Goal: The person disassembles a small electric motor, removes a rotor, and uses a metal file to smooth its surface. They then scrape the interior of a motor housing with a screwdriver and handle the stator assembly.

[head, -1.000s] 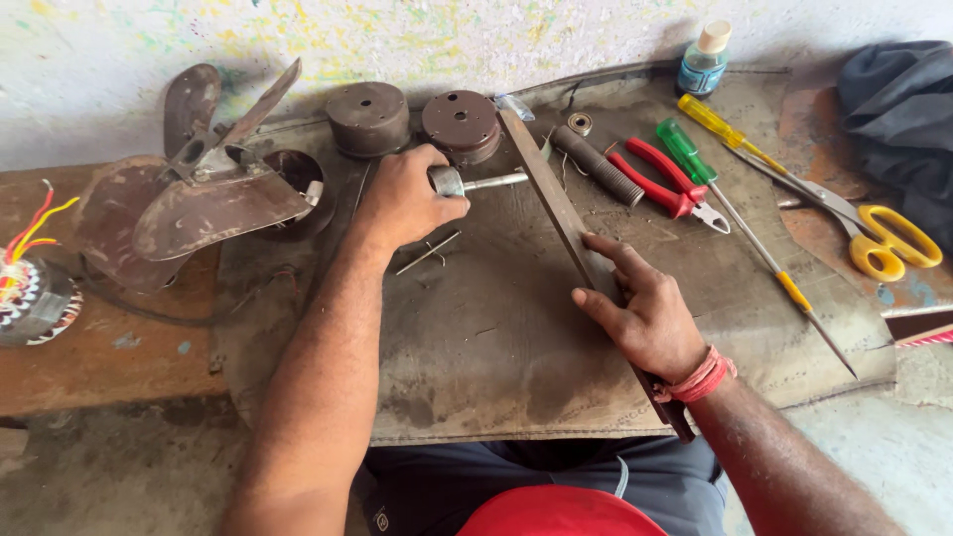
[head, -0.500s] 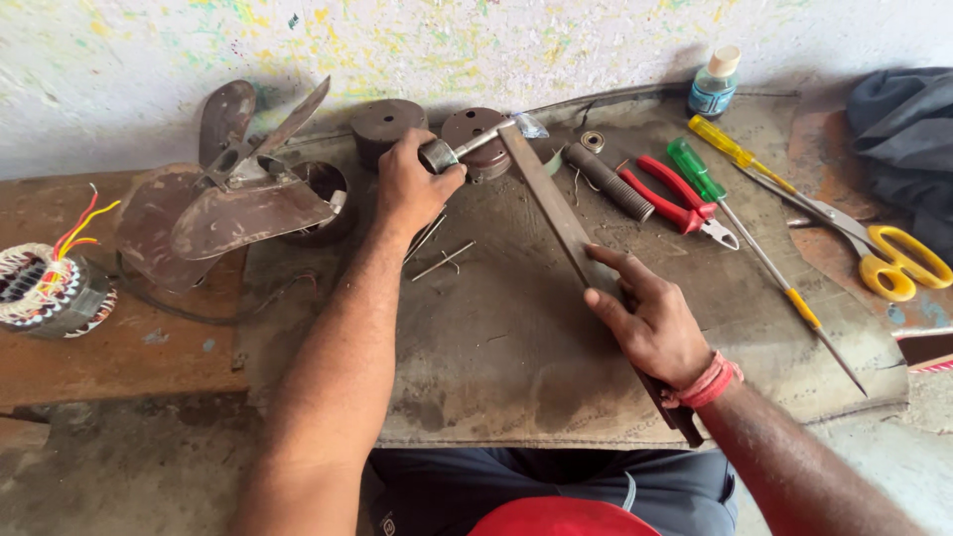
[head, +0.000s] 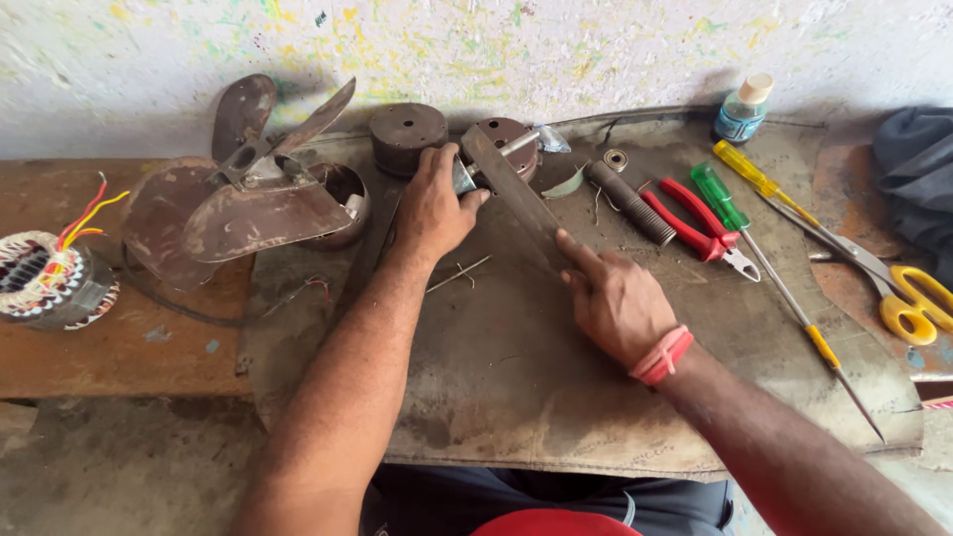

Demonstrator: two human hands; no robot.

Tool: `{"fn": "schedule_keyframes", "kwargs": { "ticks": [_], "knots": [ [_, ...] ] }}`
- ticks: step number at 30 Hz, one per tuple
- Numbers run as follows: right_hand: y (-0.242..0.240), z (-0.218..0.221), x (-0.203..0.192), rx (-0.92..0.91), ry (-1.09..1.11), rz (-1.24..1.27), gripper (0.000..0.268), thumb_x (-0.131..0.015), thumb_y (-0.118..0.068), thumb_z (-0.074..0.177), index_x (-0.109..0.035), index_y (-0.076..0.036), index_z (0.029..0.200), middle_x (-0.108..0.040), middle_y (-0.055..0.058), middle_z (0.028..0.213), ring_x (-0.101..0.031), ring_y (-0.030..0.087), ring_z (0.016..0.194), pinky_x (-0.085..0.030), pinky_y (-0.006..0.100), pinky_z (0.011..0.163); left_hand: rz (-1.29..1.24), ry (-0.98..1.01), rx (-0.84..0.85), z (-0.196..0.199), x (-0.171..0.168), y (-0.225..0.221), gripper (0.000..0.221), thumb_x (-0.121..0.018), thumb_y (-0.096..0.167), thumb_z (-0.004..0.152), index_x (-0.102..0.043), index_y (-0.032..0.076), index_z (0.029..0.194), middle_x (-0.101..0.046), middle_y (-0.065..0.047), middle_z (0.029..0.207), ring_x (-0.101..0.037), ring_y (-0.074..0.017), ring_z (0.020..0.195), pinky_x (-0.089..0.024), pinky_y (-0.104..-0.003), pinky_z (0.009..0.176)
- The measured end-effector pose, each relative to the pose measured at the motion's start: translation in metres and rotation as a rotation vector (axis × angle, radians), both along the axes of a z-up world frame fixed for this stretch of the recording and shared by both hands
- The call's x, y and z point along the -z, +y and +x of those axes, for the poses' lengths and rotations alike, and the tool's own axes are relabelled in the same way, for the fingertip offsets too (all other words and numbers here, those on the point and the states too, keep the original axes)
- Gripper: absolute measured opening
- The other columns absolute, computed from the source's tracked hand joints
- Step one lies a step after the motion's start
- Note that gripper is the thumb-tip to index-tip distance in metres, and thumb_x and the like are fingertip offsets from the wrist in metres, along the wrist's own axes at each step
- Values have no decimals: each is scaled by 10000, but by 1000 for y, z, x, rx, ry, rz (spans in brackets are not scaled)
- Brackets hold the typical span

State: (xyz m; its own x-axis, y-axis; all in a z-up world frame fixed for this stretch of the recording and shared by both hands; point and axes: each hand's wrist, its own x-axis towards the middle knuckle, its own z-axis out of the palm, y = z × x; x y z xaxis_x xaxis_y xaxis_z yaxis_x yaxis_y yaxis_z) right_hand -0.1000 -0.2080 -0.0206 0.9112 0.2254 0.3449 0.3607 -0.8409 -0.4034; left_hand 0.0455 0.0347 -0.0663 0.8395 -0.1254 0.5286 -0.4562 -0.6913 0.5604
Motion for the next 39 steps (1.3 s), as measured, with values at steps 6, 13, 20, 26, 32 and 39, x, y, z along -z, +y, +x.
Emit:
{"fn": "schedule_keyframes", "kwargs": {
  "ticks": [6, 13, 20, 26, 32, 39],
  "knots": [
    [20, 37, 9, 24, 5, -105, 486, -591, -251, 988, -540, -199, 1468, -668, 233, 882, -672, 454, 724, -537, 542, 630, 95, 95, -29, 6, -2, 2, 717, -863, 246, 806, -420, 48, 1334, -524, -230, 1317, -603, -475, 1130, -512, -545, 893],
    [22, 33, 12, -22, -18, -96, 496, -585, -259, 995, -532, -185, 1482, -688, 235, 926, -677, 453, 756, -536, 547, 660, 54, 79, -43, 1, -1, 0, 757, -855, 260, 823, -408, 37, 1391, -534, -261, 1313, -616, -489, 1089, -524, -557, 867],
    [22, 42, 13, 35, 43, -67, 472, -613, -245, 976, -584, -220, 1447, -698, 226, 927, -680, 456, 790, -534, 542, 703, 81, 60, 1, 13, -1, -3, 817, -878, 251, 785, -376, -6, 1378, -492, -286, 1313, -577, -494, 1140, -510, -541, 905],
    [45, 73, 16, 0, -51, -23, 454, -604, -251, 1008, -575, -204, 1458, -691, 220, 916, -683, 448, 809, -536, 542, 711, -93, 3, 26, 2, 7, 6, 839, -894, 168, 745, -382, 9, 1390, -489, -270, 1332, -566, -471, 1192, -510, -504, 953],
    [20, 25, 7, 45, 28, -113, 483, -620, -262, 956, -595, -223, 1437, -666, 209, 806, -679, 424, 704, -552, 528, 662, -182, -25, 63, 17, 13, 17, 637, -911, 216, 792, -529, 6, 1256, -624, -217, 1242, -611, -421, 1192, -512, -474, 996],
    [47, 76, 12, -15, -132, -25, 431, -614, -237, 996, -613, -189, 1424, -703, 204, 904, -687, 420, 775, -547, 527, 680, -161, -31, 15, 4, 6, 14, 561, -822, 221, 882, -565, -29, 1313, -554, -262, 1259, -586, -440, 1160, -494, -482, 971]
  ]
}}
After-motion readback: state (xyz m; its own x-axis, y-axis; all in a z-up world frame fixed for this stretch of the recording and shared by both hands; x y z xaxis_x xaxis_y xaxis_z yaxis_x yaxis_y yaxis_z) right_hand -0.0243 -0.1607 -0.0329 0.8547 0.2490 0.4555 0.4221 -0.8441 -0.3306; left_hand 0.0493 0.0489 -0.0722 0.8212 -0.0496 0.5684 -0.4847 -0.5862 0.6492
